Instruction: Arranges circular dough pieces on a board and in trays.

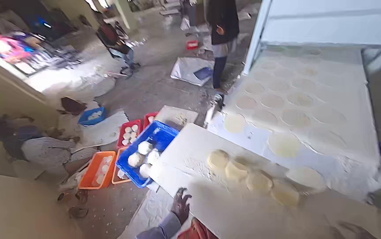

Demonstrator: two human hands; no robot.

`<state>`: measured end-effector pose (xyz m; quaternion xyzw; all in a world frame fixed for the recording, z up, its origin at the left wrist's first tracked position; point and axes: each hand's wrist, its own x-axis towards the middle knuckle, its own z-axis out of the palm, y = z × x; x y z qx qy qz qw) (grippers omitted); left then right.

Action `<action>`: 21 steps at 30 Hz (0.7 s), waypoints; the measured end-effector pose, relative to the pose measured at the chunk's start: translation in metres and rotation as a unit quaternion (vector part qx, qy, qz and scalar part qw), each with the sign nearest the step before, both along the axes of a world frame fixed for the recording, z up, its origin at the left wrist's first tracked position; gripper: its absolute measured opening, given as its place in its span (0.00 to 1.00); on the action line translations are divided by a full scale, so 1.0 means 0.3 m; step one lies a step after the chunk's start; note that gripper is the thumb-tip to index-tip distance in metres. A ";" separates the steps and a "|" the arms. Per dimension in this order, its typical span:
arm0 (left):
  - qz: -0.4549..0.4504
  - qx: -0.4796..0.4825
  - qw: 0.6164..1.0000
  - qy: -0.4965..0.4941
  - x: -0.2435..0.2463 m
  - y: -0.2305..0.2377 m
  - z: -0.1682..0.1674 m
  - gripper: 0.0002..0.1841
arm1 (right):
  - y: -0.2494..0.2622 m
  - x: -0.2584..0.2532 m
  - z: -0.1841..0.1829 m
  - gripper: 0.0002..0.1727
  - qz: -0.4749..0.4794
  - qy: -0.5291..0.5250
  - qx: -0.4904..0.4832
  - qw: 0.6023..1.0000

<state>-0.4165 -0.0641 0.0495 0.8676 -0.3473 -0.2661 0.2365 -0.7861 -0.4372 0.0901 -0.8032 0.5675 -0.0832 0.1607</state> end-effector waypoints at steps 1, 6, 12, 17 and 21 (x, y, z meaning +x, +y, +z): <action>-0.014 0.002 1.000 -0.020 0.016 -0.017 -0.005 0.19 | 0.117 -0.028 -0.010 0.23 -0.006 -0.034 0.010 0.999; 0.022 -0.110 0.991 -0.077 0.204 -0.194 -0.074 0.15 | 0.437 0.015 -0.097 0.22 -0.048 -0.242 0.051 0.968; 0.223 -0.234 0.924 0.203 0.496 -0.490 -0.095 0.16 | 0.022 -0.200 -0.147 0.28 -0.299 -0.544 0.193 0.760; 0.191 -0.273 0.841 0.427 0.670 -0.733 -0.114 0.22 | -0.302 -0.085 -0.186 0.32 -0.255 -0.515 0.311 0.757; 0.107 -0.260 0.801 0.528 0.706 -0.898 -0.170 0.45 | -0.430 0.169 -0.224 0.37 -0.258 -0.607 0.336 0.672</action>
